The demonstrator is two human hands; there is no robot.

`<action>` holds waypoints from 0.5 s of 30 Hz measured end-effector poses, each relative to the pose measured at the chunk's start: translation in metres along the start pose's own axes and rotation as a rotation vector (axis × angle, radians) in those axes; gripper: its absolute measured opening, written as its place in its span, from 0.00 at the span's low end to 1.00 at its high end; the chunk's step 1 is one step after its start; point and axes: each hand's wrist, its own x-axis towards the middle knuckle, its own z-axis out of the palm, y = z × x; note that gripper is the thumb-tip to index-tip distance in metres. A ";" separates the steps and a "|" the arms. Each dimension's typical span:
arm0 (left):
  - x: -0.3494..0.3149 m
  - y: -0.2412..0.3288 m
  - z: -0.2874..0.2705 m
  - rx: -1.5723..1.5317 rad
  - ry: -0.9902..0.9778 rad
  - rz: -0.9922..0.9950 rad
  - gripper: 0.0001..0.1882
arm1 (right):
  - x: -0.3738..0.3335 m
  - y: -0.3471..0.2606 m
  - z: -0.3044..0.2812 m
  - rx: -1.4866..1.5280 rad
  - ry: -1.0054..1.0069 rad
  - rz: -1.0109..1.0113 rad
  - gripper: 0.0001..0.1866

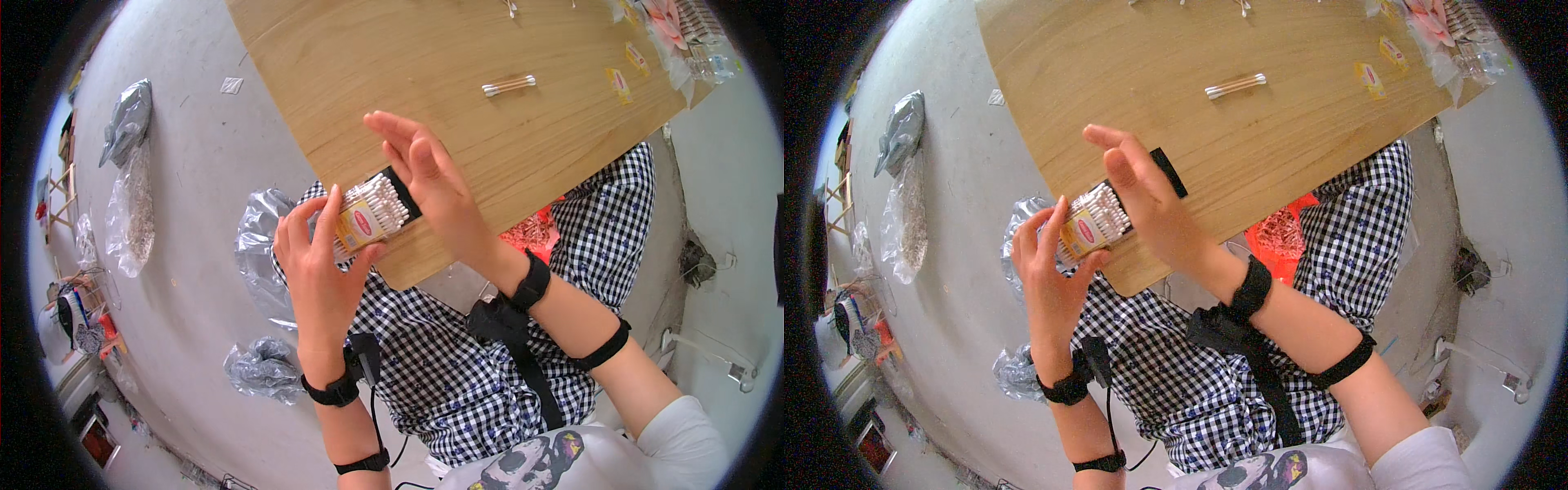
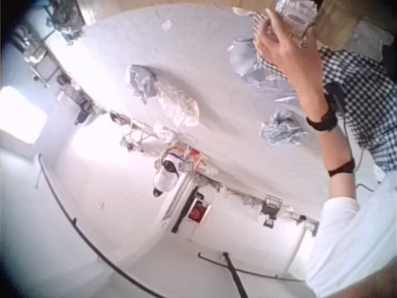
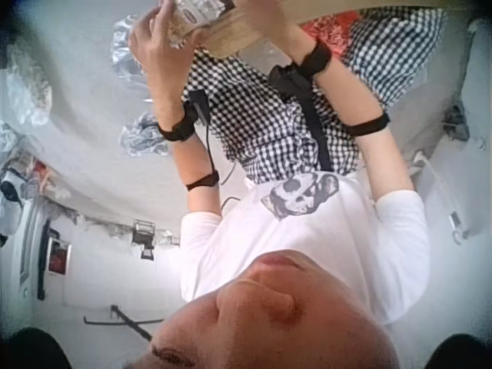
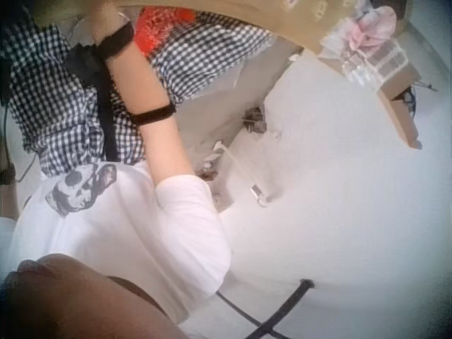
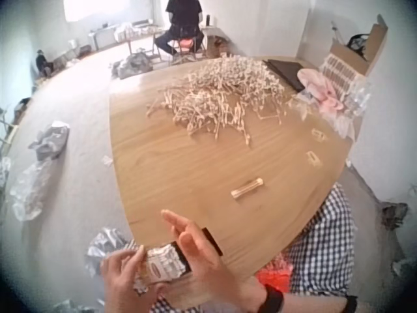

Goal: Sorting and aligning cotton swabs on a wooden board and placing them into a small plastic bag.

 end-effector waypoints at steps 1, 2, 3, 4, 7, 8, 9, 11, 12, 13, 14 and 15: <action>0.000 -0.003 0.000 0.010 0.001 0.029 0.40 | -0.002 0.000 0.007 -0.016 -0.016 0.006 0.32; 0.001 -0.004 -0.001 0.014 -0.004 0.026 0.40 | -0.004 0.002 0.016 -0.032 -0.033 0.013 0.33; 0.006 0.001 -0.003 0.043 0.000 0.053 0.35 | -0.004 0.006 0.024 -0.039 -0.024 0.014 0.33; 0.008 0.002 -0.004 0.083 -0.001 0.072 0.29 | -0.004 0.016 0.041 -0.201 -0.045 -0.104 0.33; 0.016 -0.009 0.005 0.127 0.038 0.215 0.26 | -0.005 0.024 0.050 -0.384 -0.099 -0.208 0.34; 0.018 -0.008 0.005 0.096 0.018 0.228 0.26 | -0.005 0.023 0.048 -0.403 -0.137 -0.198 0.35; 0.021 -0.005 -0.004 0.107 0.019 0.228 0.26 | -0.005 0.018 0.047 -0.394 -0.139 -0.202 0.35; 0.027 0.003 -0.019 -0.099 -0.143 0.027 0.22 | -0.006 0.004 0.041 0.247 -0.060 0.116 0.34; 0.032 -0.004 -0.018 -0.253 -0.143 0.018 0.21 | -0.008 0.003 0.043 0.219 0.028 0.042 0.31; 0.035 -0.007 -0.018 -0.249 -0.138 0.022 0.21 | -0.012 0.001 0.043 0.220 0.025 0.036 0.31; 0.041 -0.003 -0.018 -0.261 -0.194 -0.144 0.21 | -0.017 -0.002 0.037 0.155 0.052 0.023 0.30; 0.045 0.001 -0.018 -0.271 -0.250 -0.312 0.20 | -0.024 -0.004 0.032 0.091 0.079 0.011 0.29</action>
